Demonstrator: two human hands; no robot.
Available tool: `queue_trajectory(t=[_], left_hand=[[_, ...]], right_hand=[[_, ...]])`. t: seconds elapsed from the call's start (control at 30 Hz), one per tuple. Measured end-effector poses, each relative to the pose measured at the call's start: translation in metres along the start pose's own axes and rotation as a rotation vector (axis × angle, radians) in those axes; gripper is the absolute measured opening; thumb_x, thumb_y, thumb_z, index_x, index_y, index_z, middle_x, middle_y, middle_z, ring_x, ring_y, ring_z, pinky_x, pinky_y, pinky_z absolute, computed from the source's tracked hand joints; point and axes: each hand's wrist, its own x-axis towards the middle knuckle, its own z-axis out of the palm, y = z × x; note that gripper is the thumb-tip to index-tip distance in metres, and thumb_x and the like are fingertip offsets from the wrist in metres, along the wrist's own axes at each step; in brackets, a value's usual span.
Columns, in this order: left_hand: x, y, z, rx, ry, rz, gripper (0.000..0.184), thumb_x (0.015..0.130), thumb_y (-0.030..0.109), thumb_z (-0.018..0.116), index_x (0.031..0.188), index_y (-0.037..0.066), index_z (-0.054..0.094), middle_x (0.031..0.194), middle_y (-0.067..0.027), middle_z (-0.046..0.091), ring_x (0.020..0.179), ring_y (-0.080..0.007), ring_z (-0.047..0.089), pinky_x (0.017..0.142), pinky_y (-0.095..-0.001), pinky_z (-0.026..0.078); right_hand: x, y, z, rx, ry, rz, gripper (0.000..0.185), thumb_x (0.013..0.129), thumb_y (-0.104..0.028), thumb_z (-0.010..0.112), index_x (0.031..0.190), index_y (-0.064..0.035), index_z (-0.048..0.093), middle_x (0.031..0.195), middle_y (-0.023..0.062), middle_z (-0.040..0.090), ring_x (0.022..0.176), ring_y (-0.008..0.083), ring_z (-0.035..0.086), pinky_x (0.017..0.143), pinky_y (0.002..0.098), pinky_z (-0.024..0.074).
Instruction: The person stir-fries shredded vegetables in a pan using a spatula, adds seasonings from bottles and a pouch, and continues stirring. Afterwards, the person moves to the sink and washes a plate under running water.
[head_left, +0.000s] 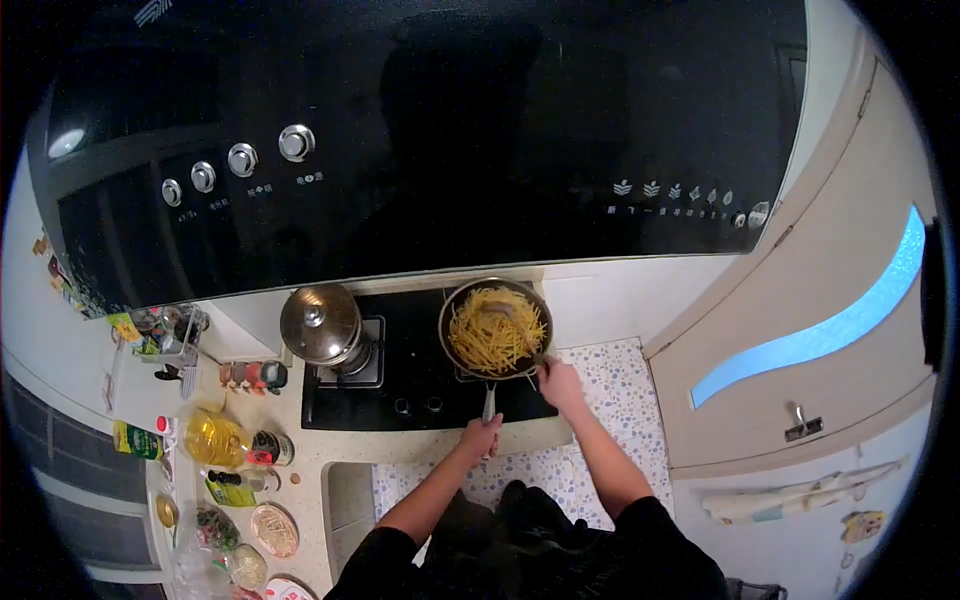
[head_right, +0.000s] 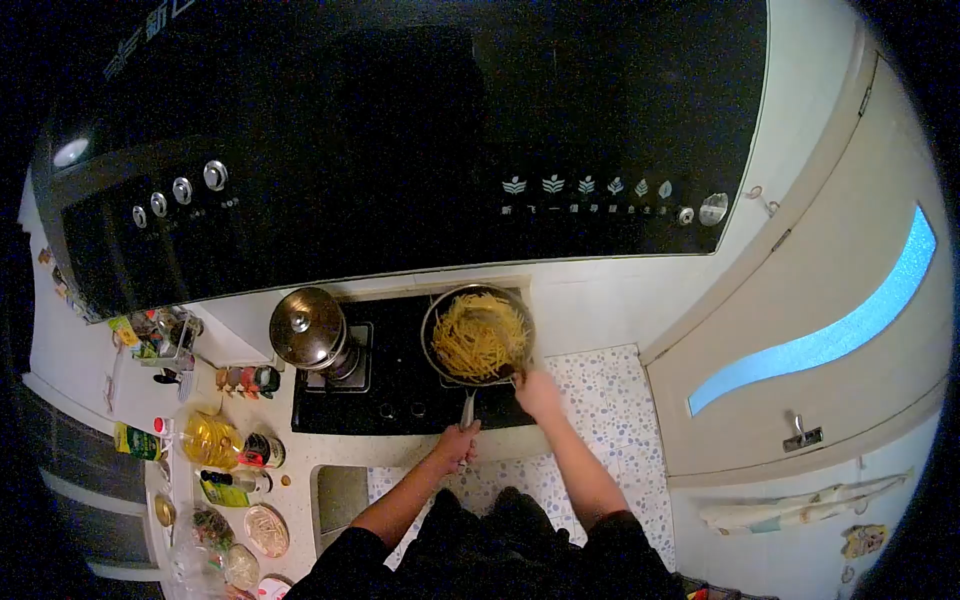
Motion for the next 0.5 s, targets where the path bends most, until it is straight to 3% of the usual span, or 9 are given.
queue_trajectory(t=[0.1, 0.2, 0.3, 0.4, 0.47, 0.5], left_hand=[[-0.021, 0.018, 0.012, -0.022, 0.106, -0.008, 0.039, 0.095, 0.039, 0.065, 0.089, 0.001, 0.058, 0.064, -0.0064, 0.053, 0.047, -0.0174, 0.05, 0.044, -0.0348, 0.041], [0.007, -0.002, 0.007, 0.01, 0.1, 0.017, 0.035, 0.091, 0.035, 0.069, 0.089, 0.002, 0.06, 0.062, -0.0076, 0.054, 0.045, -0.0179, 0.048, 0.041, -0.0355, 0.039], [-0.01, 0.012, 0.018, 0.184, 0.305, -0.069, 0.033, 0.087, 0.032, 0.072, 0.09, 0.001, 0.061, 0.059, -0.0079, 0.053, 0.042, -0.0182, 0.046, 0.039, -0.036, 0.036], [-0.025, 0.008, 0.003, 0.315, 0.253, -0.068, 0.034, 0.085, 0.03, 0.073, 0.093, 0.0, 0.061, 0.06, -0.0079, 0.054, 0.042, -0.0179, 0.046, 0.038, -0.0359, 0.036], [-0.014, -0.046, -0.028, 0.152, 0.235, -0.051, 0.029, 0.086, 0.026, 0.072, 0.095, 0.0, 0.061, 0.061, -0.0068, 0.054, 0.042, -0.0175, 0.046, 0.038, -0.036, 0.037], [-0.04, -0.029, -0.033, 0.204, 0.2, -0.041, 0.028, 0.086, 0.025, 0.071, 0.095, 0.0, 0.061, 0.061, -0.0062, 0.054, 0.042, -0.0172, 0.046, 0.038, -0.0358, 0.037]], right_hand=[[-0.02, -0.025, 0.003, -0.022, -0.035, 0.014, 0.032, 0.092, -0.027, 0.06, 0.116, -0.0074, 0.065, 0.081, 0.024, 0.068, 0.075, 0.0425, 0.066, 0.066, 0.0514, 0.0535], [-0.057, -0.027, -0.012, -0.049, -0.05, -0.039, 0.035, 0.092, -0.029, 0.06, 0.12, -0.0104, 0.064, 0.078, 0.022, 0.068, 0.072, 0.0408, 0.066, 0.064, 0.0513, 0.0529], [-0.084, -0.018, -0.05, -0.141, -0.109, -0.053, 0.035, 0.091, -0.03, 0.06, 0.121, -0.0114, 0.064, 0.079, 0.0201, 0.069, 0.072, 0.0397, 0.066, 0.065, 0.0503, 0.0533], [-0.099, 0.002, -0.082, -0.112, -0.139, -0.109, 0.032, 0.092, -0.026, 0.06, 0.119, -0.0084, 0.061, 0.079, 0.0195, 0.068, 0.071, 0.0406, 0.066, 0.065, 0.0514, 0.053], [-0.11, 0.012, -0.1, -0.037, -0.095, -0.08, 0.033, 0.092, -0.026, 0.061, 0.12, -0.0102, 0.063, 0.082, 0.0187, 0.07, 0.074, 0.0394, 0.067, 0.068, 0.0498, 0.0537], [-0.115, 0.014, -0.113, 0.0, -0.073, -0.067, 0.033, 0.092, -0.026, 0.062, 0.121, -0.0111, 0.064, 0.083, 0.0182, 0.07, 0.076, 0.0388, 0.067, 0.069, 0.049, 0.0541]])
